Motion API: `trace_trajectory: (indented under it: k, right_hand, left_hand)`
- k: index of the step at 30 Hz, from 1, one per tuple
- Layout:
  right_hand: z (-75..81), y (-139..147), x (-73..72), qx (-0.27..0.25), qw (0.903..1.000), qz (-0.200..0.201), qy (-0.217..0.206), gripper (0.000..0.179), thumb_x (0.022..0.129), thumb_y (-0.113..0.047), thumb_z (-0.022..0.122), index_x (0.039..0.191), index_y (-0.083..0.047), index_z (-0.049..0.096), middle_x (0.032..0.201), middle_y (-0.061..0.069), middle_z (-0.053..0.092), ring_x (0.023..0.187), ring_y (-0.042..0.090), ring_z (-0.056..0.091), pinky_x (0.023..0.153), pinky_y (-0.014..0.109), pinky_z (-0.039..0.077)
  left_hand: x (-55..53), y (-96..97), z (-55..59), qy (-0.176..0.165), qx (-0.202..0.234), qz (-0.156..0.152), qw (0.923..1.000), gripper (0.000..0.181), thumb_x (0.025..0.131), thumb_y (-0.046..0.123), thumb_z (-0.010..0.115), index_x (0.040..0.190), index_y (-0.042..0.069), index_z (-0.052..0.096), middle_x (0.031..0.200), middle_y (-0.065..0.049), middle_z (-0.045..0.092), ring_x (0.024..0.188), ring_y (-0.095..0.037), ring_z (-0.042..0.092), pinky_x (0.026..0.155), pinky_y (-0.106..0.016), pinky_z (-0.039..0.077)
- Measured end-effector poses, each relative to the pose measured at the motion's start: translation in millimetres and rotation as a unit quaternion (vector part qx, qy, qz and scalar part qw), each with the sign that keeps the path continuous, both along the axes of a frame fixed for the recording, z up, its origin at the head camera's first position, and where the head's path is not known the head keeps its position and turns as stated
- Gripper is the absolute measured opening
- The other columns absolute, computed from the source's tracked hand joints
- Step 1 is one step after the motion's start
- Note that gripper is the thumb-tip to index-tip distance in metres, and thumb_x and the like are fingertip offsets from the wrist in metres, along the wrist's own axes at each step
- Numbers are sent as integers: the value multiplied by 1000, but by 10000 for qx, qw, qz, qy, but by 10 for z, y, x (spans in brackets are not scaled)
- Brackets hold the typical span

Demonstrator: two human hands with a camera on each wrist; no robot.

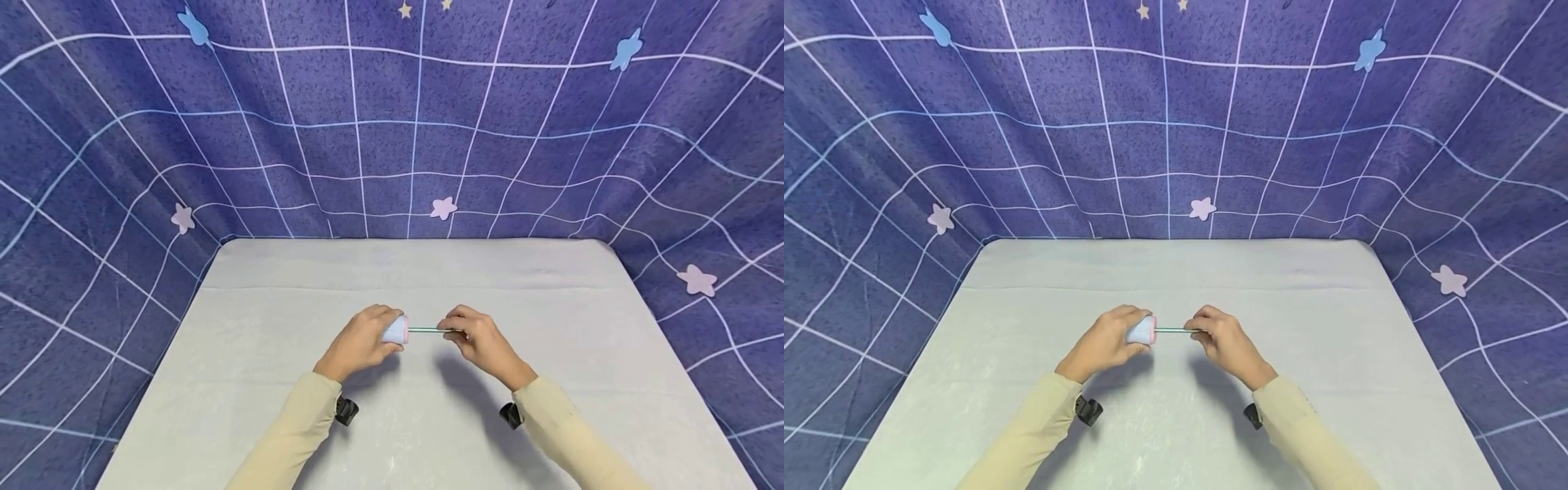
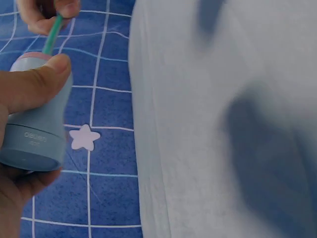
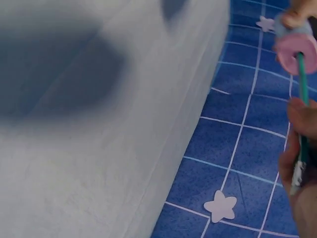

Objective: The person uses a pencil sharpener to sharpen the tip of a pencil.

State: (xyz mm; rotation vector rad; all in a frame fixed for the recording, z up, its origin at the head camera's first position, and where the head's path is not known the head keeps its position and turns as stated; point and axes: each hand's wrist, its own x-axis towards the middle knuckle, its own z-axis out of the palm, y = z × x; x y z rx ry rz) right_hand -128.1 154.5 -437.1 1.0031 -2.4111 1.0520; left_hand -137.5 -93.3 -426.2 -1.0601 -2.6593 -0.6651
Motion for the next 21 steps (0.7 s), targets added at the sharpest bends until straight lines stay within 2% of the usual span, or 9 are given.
trace_trajectory:
  k: [3, 6, 11, 13, 15, 16, 18, 19, 21]
  right_hand:
    - [19, 43, -31, -92, 9949, 147, -990, 16, 76, 6, 73, 88, -3, 73, 86, 5, 68, 70, 6, 57, 58, 20, 50]
    - [36, 86, -63, -112, 9833, 259, -1800, 12, 78, 2, 73, 89, -3, 74, 85, 7, 69, 69, 4, 54, 57, 22, 49]
    - [58, 134, -106, -352, 9554, 562, -2877, 11, 82, -1, 70, 92, 3, 73, 77, 10, 68, 62, 4, 52, 53, 21, 46]
    - [60, 136, -104, -409, 9484, 623, -3082, 12, 83, 0, 68, 94, 5, 72, 72, 8, 66, 57, 4, 51, 50, 19, 43]
    - [49, 121, -89, -278, 9573, 635, -2808, 13, 85, 0, 66, 96, 4, 72, 70, 5, 64, 55, 3, 48, 48, 18, 41]
    - [42, 107, -78, -120, 9676, 606, -2446, 14, 85, -1, 66, 97, 3, 72, 71, 4, 65, 55, 3, 48, 49, 18, 41]
    - [23, 71, -52, 394, 9903, 457, -1255, 15, 84, -2, 67, 99, -1, 73, 76, 1, 66, 57, 2, 48, 51, 18, 42]
    - [11, 51, -40, 655, 9960, 317, -527, 16, 83, -2, 69, 99, -3, 73, 78, 0, 67, 59, 3, 50, 53, 19, 44]
    - [-12, 14, -22, 1014, 9918, 31, 777, 20, 81, -3, 72, 101, -5, 72, 85, 1, 68, 65, 6, 56, 58, 21, 47]
  left_hand:
    - [5, 4, -44, 679, -261, -94, 9973, 54, 71, 23, 83, 115, -1, 65, 108, -9, 68, 99, -21, 63, 89, -32, 51]
    - [14, 8, -106, 1208, -416, -172, 9916, 53, 71, 25, 83, 115, 1, 65, 108, -7, 68, 98, -19, 62, 89, -30, 50]
    - [25, 24, -190, 2226, -338, -338, 9737, 53, 68, 21, 85, 113, 1, 64, 105, -8, 67, 95, -20, 62, 88, -30, 50]
    - [24, 20, -205, 2376, -265, -384, 9702, 54, 68, 20, 85, 113, 0, 63, 104, -8, 67, 95, -21, 62, 88, -31, 51]
    - [15, 1, -215, 2117, -193, -364, 9765, 54, 69, 22, 85, 114, 0, 63, 105, -8, 67, 96, -20, 62, 88, -31, 51]
    - [11, -13, -217, 1810, -139, -337, 9828, 54, 70, 23, 84, 114, 0, 62, 105, -8, 66, 96, -20, 62, 87, -31, 51]
    - [5, -40, -195, 967, 4, -200, 9951, 54, 72, 26, 82, 115, 1, 62, 105, -7, 66, 94, -18, 62, 83, -30, 51]
    - [2, -52, -174, 493, 90, -123, 9987, 53, 74, 27, 81, 116, 1, 62, 105, -7, 66, 92, -16, 61, 80, -29, 52]
    - [-8, -69, -119, -377, 278, 27, 9989, 49, 75, 27, 80, 115, 2, 63, 102, -6, 67, 85, -14, 60, 73, -28, 51]
